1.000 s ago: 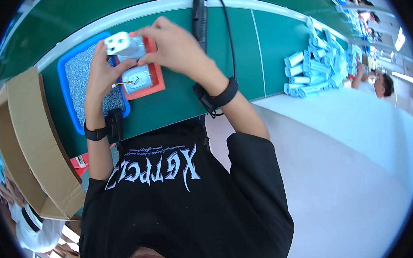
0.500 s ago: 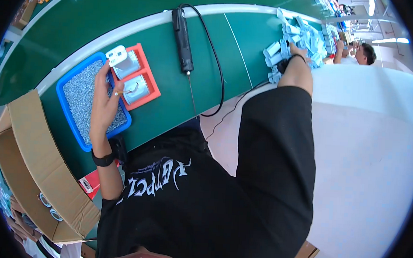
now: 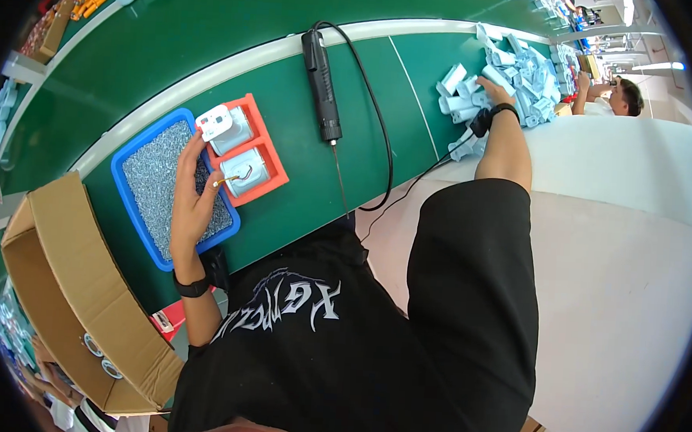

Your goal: Assemble white plastic components using an electric screwdriver at a factory workstation.

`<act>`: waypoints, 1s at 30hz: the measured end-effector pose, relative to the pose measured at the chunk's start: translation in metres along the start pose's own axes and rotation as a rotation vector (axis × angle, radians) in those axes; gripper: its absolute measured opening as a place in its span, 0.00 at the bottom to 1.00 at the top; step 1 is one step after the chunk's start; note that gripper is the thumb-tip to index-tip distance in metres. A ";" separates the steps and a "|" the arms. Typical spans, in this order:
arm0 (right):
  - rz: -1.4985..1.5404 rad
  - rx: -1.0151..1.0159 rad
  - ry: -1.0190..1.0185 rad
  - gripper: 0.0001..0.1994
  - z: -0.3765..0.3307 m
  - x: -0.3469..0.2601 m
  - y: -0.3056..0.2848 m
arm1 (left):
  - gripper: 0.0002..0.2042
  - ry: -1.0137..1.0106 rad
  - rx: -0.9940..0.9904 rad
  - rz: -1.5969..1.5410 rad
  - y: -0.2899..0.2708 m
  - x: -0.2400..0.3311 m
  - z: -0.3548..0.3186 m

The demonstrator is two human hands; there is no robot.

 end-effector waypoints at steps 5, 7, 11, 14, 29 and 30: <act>0.352 -0.176 -0.209 0.39 -0.014 -0.081 0.014 | 0.25 -0.013 0.023 0.016 -0.003 0.003 -0.004; 0.312 -0.031 -0.157 0.39 0.006 -0.081 0.022 | 0.24 0.023 0.005 0.026 0.003 0.006 0.002; 0.272 0.064 -0.269 0.38 -0.079 -0.145 0.011 | 0.22 -0.001 0.128 0.001 -0.012 0.011 -0.016; 0.314 0.076 -0.327 0.38 -0.164 -0.152 -0.015 | 0.22 0.033 0.175 0.018 -0.011 0.020 -0.019; 0.103 0.626 -0.731 0.34 -0.269 -0.189 -0.005 | 0.11 0.186 0.126 0.393 0.036 0.054 -0.017; 0.240 0.551 -0.729 0.33 -0.267 -0.187 -0.010 | 0.10 0.193 0.129 0.368 0.036 0.055 -0.016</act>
Point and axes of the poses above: each hand's wrist, its own z-axis towards the middle knuckle, its own y-axis out of the palm, x = y × z, the point moved 7 cm from there along z, towards the middle knuckle, and after that the axes turned 15 degrees about -z, right-handed, at the moved point
